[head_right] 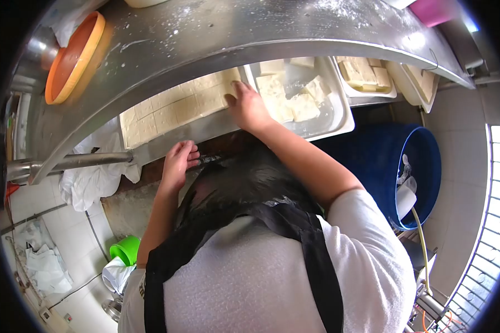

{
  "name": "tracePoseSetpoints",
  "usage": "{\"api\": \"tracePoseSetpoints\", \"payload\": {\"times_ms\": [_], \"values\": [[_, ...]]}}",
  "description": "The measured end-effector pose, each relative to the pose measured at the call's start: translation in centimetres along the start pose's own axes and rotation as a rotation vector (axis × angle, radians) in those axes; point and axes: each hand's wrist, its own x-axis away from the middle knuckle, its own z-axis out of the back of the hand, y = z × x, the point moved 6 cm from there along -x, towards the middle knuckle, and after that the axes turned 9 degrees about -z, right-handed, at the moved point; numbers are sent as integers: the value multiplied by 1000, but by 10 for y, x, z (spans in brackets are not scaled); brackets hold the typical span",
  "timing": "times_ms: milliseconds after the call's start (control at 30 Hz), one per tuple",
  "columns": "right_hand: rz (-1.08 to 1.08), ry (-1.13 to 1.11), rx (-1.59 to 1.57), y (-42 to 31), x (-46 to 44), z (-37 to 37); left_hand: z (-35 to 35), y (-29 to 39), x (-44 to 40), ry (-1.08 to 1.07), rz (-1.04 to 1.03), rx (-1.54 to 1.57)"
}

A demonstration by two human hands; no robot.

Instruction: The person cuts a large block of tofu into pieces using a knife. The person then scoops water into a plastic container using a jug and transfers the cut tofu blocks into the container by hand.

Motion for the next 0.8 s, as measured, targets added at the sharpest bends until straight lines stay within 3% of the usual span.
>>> {"api": "tracePoseSetpoints", "payload": {"times_ms": [33, 67, 100, 167, 200, 233, 300, 533, 733, 800], "values": [[102, 54, 104, 4, -12, -24, -5, 5, -3, -40, -12, -63], [-24, -51, 161, 9, -27, -41, -9, 8, -4, -80, -25, -126], [-18, -55, 160, 7, -37, -49, -7, 3, -9, -73, -27, -124], [-326, -91, 218, 25, -56, -67, -12, 19, -11, -76, -642, -1038], [-472, -214, 174, 41, -64, -78, -15, 23, -5, -87, -700, -1173], [-486, -204, 205, 66, -75, -97, -13, 20, -3, -78, -696, -1172], [-490, -100, 435, 63, -76, -100, -6, 6, -3, -54, -668, -1457], [-560, -200, 352, 46, -61, -84, 18, -17, 3, -157, -596, -1510], [-547, -14, 193, 67, -70, -81, 22, -16, 1, -231, -527, -1530], [-819, -240, -88, 61, -58, -78, 23, -16, 0, -236, -518, -1537]]}}
